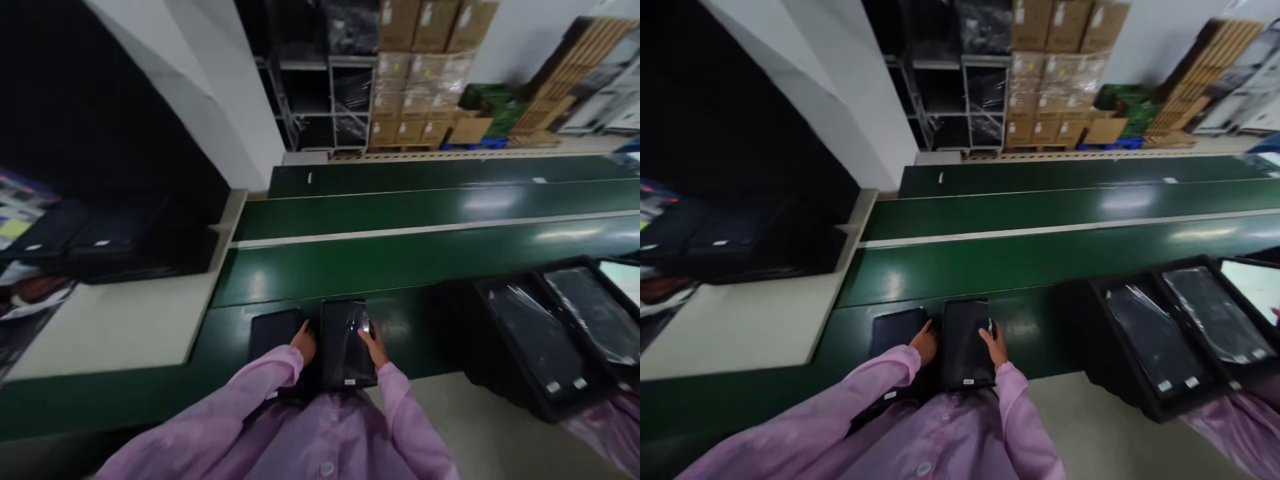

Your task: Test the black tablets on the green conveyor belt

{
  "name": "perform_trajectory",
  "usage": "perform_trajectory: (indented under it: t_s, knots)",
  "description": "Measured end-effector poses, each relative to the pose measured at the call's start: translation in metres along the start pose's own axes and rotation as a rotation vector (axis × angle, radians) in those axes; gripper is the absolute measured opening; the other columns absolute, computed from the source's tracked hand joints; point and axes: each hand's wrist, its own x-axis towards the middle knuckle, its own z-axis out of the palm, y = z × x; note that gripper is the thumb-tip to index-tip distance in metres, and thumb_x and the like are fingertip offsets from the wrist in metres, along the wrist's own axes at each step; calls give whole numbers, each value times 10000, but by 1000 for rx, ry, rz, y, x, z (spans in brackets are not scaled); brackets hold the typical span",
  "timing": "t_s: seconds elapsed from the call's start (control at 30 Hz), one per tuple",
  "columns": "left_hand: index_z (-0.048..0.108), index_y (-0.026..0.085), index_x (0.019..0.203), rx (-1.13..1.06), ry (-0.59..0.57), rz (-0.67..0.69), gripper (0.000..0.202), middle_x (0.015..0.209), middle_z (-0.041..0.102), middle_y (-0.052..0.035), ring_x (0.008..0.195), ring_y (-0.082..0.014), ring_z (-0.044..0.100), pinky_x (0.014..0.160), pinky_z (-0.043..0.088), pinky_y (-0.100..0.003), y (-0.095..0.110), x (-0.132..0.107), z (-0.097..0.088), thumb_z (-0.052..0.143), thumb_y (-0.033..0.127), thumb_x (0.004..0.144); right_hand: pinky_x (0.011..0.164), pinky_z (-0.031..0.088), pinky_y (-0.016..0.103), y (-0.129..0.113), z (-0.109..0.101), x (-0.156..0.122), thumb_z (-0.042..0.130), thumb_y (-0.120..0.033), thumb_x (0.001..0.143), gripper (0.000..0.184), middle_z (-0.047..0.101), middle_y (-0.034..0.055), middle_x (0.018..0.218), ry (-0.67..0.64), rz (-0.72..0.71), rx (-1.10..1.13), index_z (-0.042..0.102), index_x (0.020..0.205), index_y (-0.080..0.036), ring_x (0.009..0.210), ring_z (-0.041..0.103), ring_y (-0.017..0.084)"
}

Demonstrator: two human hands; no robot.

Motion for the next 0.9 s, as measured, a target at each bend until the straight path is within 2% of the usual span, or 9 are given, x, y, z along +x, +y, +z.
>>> perform_trajectory:
  t_s: [0.07,0.13,0.2,0.27,0.33,0.47,0.6,0.77,0.9]
  knots:
    - [741,150,1275,17,99,-64,422,1419,650,-204,1453,-359,471,1290,117,-545,-25,-12,-4,537,156,906,1104,471,447,2,5,9,680,-590,802,755,643,181,1390,83,-119,-27,574,1410,-155,1313,588,305]
    - [613,134,1442,11,291,-218,523,1568,523,-189,1526,-344,364,1292,84,-537,-48,-8,-14,472,220,945,1169,411,466,-4,9,19,630,-552,839,704,599,194,1441,140,-241,-71,561,1409,-144,1354,547,295]
    - [561,114,1474,-60,394,-413,565,1534,547,-213,1462,-373,432,1261,161,-562,-64,2,-21,488,317,951,1161,414,469,-13,14,26,558,-515,883,604,633,200,1376,172,-298,-121,593,1347,-130,1298,580,290]
    - [610,111,1405,-142,395,-495,544,1399,649,-220,1325,-380,548,1216,246,-562,-72,9,-23,518,365,933,1124,440,488,-20,20,31,516,-518,899,582,664,216,1299,196,-277,-154,612,1298,-106,1233,609,308]
    - [659,134,1338,-185,391,-460,480,1309,705,-184,1241,-346,603,1207,272,-523,-73,10,-19,522,343,927,1110,441,516,-22,25,34,498,-545,903,619,664,240,1285,216,-260,-170,608,1295,-79,1223,606,335]
    - [671,158,1327,-204,434,-407,456,1317,716,-137,1236,-292,615,1235,243,-462,-73,8,-11,544,281,906,1105,440,511,-14,28,38,494,-579,918,646,654,248,1296,237,-323,-190,607,1299,-71,1227,600,340]
    - [697,152,1285,-230,489,-398,432,1297,733,-136,1208,-287,635,1255,209,-475,-75,9,-5,557,240,886,1094,450,495,-10,27,42,497,-580,928,615,657,232,1288,232,-368,-198,617,1284,-93,1227,598,325]
    - [702,143,1271,-295,578,-343,431,1261,748,-140,1189,-290,658,1256,229,-506,-77,14,-3,556,207,871,1087,450,505,-17,28,43,556,-602,861,659,659,228,1284,214,-286,-120,623,1278,-97,1199,609,330]
    - [662,166,1313,-379,702,-287,436,1345,701,-140,1284,-294,614,1271,227,-538,-82,-4,-4,532,253,906,1047,487,473,-23,23,41,599,-625,808,655,699,185,1251,190,-237,-67,649,1251,-145,1146,648,304]
